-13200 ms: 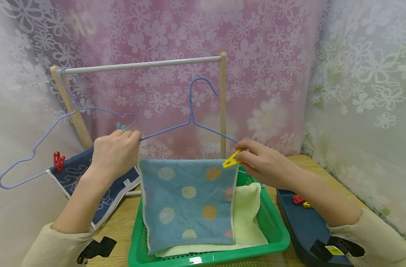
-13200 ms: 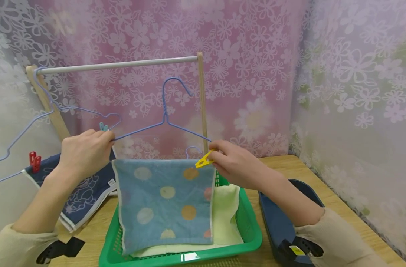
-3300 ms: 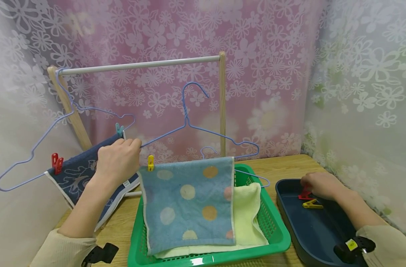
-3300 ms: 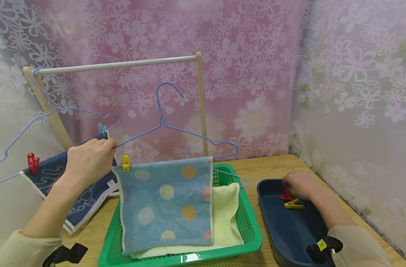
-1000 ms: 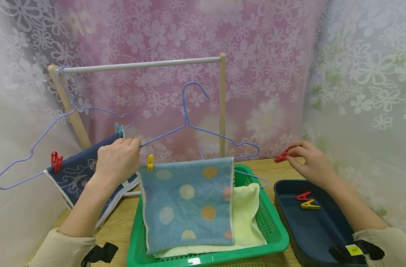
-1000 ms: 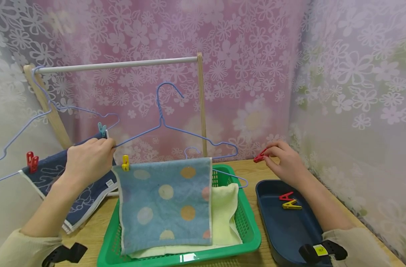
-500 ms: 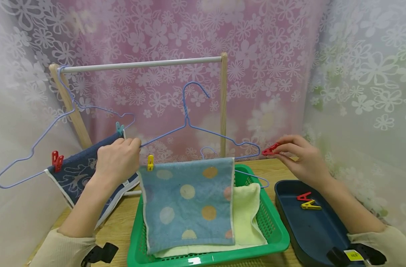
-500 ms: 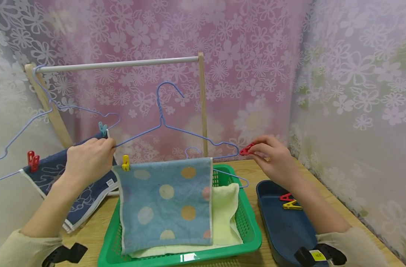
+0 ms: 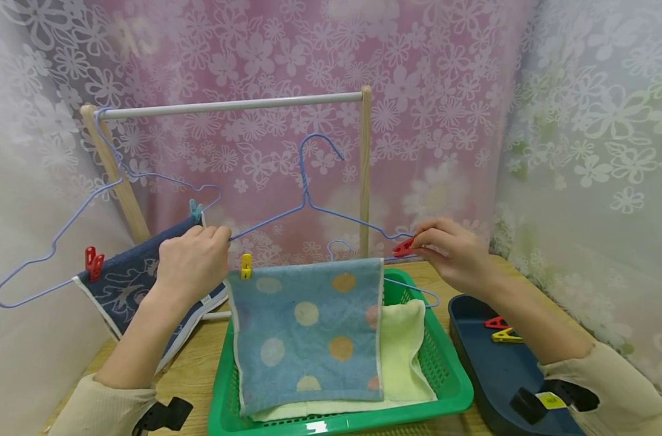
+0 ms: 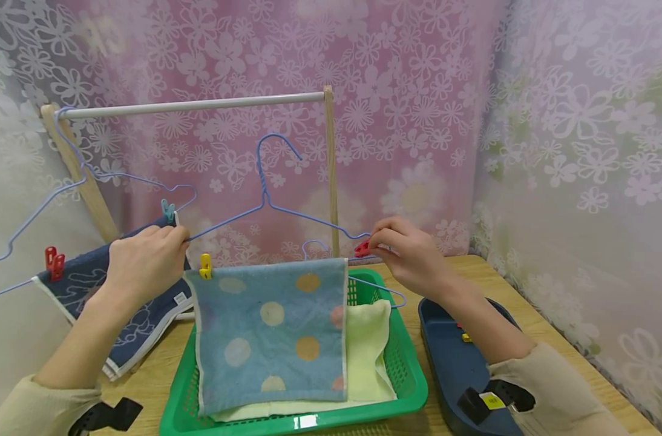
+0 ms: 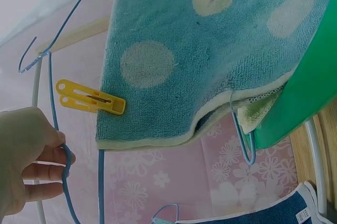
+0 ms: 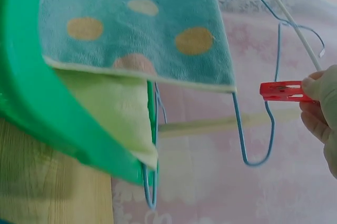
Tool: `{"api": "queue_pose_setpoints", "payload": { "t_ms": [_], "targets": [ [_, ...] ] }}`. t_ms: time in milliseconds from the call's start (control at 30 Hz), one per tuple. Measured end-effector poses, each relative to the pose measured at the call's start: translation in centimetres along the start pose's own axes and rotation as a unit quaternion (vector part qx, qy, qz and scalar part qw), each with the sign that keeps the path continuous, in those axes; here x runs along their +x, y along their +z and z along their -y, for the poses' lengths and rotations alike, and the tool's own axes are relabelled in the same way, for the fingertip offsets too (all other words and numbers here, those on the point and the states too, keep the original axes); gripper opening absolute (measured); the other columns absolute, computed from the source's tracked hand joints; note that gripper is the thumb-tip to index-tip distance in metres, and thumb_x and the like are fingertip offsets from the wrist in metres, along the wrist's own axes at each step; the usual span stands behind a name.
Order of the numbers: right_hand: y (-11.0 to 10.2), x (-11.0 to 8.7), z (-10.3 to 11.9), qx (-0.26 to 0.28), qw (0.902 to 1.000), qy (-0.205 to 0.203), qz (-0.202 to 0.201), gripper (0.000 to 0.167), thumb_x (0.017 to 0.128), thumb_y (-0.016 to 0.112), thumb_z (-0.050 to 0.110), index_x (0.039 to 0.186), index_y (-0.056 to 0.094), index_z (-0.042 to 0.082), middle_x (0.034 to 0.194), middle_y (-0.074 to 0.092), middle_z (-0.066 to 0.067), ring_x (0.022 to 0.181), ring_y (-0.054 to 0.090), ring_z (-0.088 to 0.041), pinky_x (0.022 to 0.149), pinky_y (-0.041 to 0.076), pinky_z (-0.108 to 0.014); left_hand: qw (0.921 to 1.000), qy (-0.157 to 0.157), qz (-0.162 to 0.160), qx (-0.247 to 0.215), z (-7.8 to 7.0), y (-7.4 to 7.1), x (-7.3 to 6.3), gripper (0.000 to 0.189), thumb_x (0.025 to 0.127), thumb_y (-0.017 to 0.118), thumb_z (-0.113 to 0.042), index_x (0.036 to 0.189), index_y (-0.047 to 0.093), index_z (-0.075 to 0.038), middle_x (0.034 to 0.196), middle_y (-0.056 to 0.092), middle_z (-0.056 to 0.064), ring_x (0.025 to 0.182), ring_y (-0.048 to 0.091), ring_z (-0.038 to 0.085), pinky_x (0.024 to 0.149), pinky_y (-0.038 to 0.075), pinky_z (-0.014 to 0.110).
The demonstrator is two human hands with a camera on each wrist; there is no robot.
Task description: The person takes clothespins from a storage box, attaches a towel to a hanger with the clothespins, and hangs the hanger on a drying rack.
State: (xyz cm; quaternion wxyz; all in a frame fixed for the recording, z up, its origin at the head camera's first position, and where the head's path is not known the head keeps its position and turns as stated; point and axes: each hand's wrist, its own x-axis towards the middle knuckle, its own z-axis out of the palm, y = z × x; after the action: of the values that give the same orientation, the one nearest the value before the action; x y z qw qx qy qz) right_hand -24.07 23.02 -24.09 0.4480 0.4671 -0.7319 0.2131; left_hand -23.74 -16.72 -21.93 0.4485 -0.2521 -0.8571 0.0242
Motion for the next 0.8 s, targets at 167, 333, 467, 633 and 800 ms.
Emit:
{"api": "queue_pose_setpoints", "payload": {
  "t_ms": [167, 333, 467, 633, 800],
  "targets": [
    [1.3, 1.0, 0.4, 0.002, 0.9999, -0.009, 0.013, 0.036, 0.059, 0.072, -0.024, 0.077, 0.063, 0.006, 0.09, 0.059, -0.008, 0.084, 0.06, -0.023, 0.07, 0.049, -0.023, 0.9999, 0.006, -0.014, 0.002, 0.0, 0.1, 0.0, 0.018, 0.078, 0.059, 0.001, 0.066, 0.049, -0.007, 0.058, 0.055, 0.007, 0.047, 0.04, 0.02, 0.034, 0.023, 0.028],
    [2.5, 1.1, 0.4, 0.003, 0.9996, -0.016, 0.025, 0.034, 0.061, 0.071, -0.023, 0.076, 0.062, 0.005, 0.088, 0.058, -0.008, 0.074, 0.059, -0.019, 0.058, 0.049, -0.028, 0.9999, 0.008, -0.013, 0.001, 0.0, 0.1, -0.1, 0.018, 0.077, 0.059, 0.001, 0.066, 0.048, -0.007, 0.057, 0.053, 0.006, 0.046, 0.04, 0.02, 0.034, 0.023, 0.028],
    [3.0, 1.0, 0.5, -0.001, 0.9992, -0.024, 0.031, 0.034, 0.062, 0.071, -0.022, 0.077, 0.061, 0.007, 0.087, 0.057, -0.008, 0.07, 0.058, -0.018, 0.054, 0.047, -0.027, 1.0, 0.006, -0.005, -0.001, 0.0, 0.0, -0.1, 0.017, 0.077, 0.06, 0.001, 0.067, 0.049, -0.006, 0.058, 0.053, 0.006, 0.047, 0.041, 0.02, 0.034, 0.024, 0.028],
    [3.5, 1.2, 0.7, -0.007, 0.9983, -0.04, 0.043, 0.032, 0.064, 0.069, -0.022, 0.079, 0.061, 0.005, 0.089, 0.056, -0.009, 0.071, 0.059, -0.018, 0.056, 0.049, -0.027, 0.9999, 0.01, -0.007, 0.002, 0.0, 0.0, -0.1, 0.016, 0.077, 0.06, 0.002, 0.068, 0.05, -0.006, 0.059, 0.054, 0.007, 0.047, 0.042, 0.02, 0.034, 0.025, 0.028],
    [3.8, 1.3, 0.8, -0.004, 0.9973, -0.046, 0.058, 0.031, 0.065, 0.068, -0.022, 0.079, 0.062, 0.004, 0.088, 0.055, -0.009, 0.072, 0.06, -0.018, 0.057, 0.049, -0.026, 0.9995, 0.024, -0.014, 0.011, 0.0, 0.1, -0.2, 0.017, 0.075, 0.059, 0.005, 0.067, 0.047, -0.005, 0.057, 0.051, 0.007, 0.047, 0.041, 0.02, 0.034, 0.023, 0.027]
  ]
}}
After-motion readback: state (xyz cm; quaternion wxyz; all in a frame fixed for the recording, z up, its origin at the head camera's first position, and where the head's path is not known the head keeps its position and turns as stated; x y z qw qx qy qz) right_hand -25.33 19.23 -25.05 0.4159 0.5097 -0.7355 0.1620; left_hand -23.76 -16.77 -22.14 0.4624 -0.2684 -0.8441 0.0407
